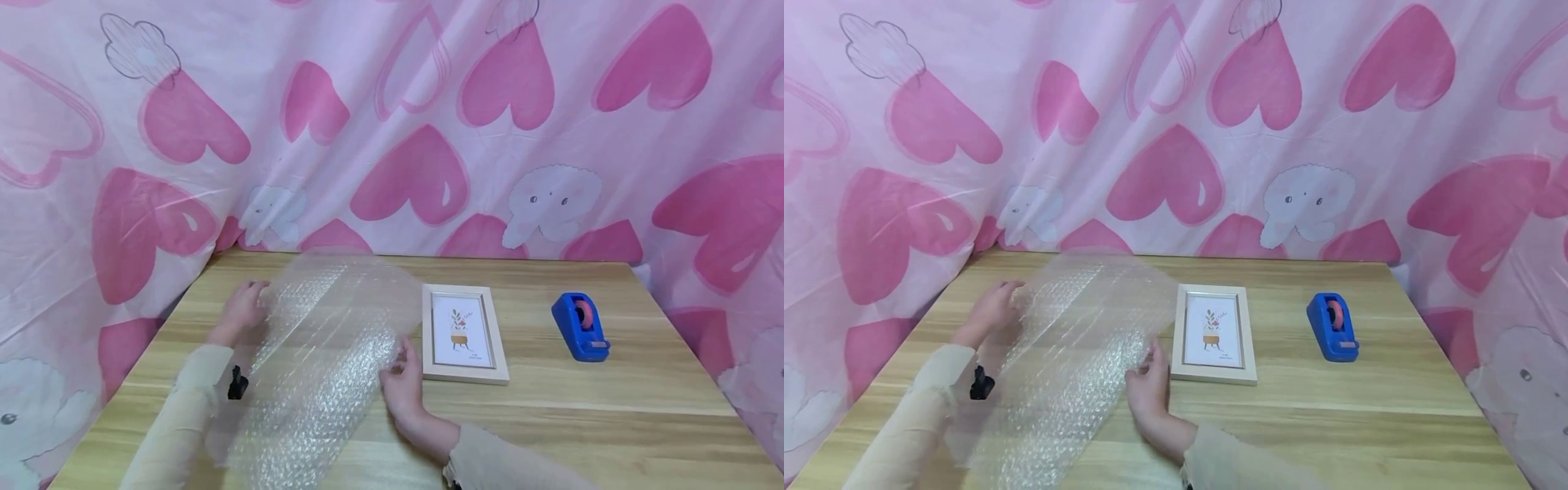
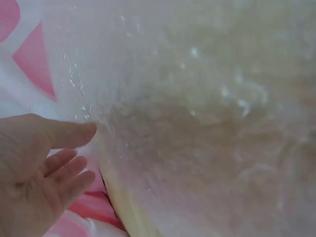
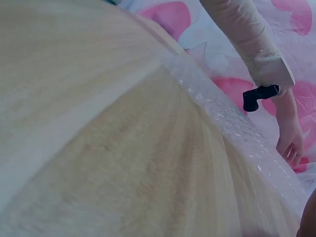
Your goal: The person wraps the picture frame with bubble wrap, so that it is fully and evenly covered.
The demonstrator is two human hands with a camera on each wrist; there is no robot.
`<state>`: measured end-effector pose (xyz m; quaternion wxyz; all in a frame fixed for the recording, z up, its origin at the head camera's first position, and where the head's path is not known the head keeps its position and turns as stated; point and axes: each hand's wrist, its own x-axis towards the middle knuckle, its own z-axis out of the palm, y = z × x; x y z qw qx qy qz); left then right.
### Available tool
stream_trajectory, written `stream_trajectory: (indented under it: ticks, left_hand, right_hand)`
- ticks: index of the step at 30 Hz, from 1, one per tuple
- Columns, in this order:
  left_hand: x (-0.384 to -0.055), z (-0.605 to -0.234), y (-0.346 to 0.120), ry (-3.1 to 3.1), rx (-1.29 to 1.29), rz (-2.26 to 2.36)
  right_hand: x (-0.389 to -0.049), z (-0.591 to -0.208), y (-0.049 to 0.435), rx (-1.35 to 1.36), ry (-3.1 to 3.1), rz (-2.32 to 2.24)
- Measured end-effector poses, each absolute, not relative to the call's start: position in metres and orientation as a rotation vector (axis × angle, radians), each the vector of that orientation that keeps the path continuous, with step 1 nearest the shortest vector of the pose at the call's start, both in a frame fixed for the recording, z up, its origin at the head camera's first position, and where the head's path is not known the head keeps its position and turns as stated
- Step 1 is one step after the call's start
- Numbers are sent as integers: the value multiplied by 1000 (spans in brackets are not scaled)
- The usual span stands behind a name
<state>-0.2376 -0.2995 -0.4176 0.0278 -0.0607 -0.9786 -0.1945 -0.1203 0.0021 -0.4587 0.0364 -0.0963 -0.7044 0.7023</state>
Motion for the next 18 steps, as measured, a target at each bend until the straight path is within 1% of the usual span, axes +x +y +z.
stream_trajectory:
  ticks: [4, 9, 15, 18]
  left_hand:
    - [-231, -420, -312, -3087, -161, -616]
    - [-218, -415, -329, -3215, -70, -814]
    - [-211, -414, -331, -3259, -61, -1006]
    - [-211, -417, -331, -3252, -7, -1035]
  right_hand:
    - [-116, -460, 3, -307, -2183, 2212]
    - [-110, -460, 4, -311, -2230, 2214]
    - [-110, -459, 5, -340, -2213, 2231]
    - [-114, -460, 5, -355, -2175, 2243]
